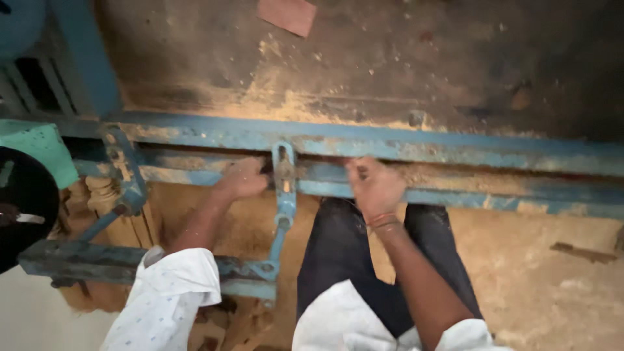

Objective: The person brushes wood shavings off a blue metal lathe frame using a small brush and their hands, occasionally picking up and looking at a piece of wood.

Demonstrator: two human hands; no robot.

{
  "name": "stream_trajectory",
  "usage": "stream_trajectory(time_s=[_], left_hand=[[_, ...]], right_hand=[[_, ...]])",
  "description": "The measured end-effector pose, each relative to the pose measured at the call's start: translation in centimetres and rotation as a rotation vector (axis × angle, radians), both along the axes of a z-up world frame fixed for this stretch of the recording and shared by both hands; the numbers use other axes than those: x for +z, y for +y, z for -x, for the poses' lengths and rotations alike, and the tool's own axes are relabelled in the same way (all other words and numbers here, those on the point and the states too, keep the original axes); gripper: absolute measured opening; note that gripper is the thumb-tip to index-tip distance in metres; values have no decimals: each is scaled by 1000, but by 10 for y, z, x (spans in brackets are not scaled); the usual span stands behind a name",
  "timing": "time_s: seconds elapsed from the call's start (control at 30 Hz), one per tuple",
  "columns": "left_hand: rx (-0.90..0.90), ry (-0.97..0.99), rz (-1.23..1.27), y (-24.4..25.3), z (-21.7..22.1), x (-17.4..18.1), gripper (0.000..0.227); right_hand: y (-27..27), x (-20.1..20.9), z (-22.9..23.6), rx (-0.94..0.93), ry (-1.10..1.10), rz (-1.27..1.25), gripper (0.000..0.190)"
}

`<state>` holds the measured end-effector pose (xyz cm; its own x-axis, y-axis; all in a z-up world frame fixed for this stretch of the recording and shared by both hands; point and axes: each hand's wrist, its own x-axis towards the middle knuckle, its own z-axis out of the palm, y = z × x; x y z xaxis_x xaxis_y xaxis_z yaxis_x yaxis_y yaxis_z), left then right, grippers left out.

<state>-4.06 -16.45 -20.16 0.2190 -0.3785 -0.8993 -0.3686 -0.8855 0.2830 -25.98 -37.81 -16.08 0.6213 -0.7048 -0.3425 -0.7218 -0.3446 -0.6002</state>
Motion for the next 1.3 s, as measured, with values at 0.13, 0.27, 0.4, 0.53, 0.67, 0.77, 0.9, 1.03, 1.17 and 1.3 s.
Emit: stream_trajectory(time_s=[0.13,0.27,0.4,0.53,0.67,0.77,0.9,1.03,1.17,1.3], left_hand=[[-36,-120,55,-17,9,23,37],[-95,-271,-14,-59,18,74,31],[-191,-453,-149,-117,46,149,36],[191,-266,71,-186,133,176,30],[866,653,289,-272,265,144,34],[991,739,202,-318,325,127,32],[969,661,527,-349,379,100,24],[1039,581,539,-374,425,77,25],[847,405,686,-391,443,80,28],[633,52,617,-379,414,87,34]], right_hand=[[-56,22,60,35,54,84,20],[-122,67,107,147,-91,-127,25],[-178,109,172,113,-129,-113,14],[-215,125,232,-209,-208,-381,14],[-238,133,264,-162,-104,-469,15],[-261,134,285,29,-193,-384,26],[-287,127,317,-137,-232,-532,21],[-298,117,351,-305,-177,-598,24],[-316,75,391,-282,70,-149,16],[-375,39,435,-99,159,322,15]])
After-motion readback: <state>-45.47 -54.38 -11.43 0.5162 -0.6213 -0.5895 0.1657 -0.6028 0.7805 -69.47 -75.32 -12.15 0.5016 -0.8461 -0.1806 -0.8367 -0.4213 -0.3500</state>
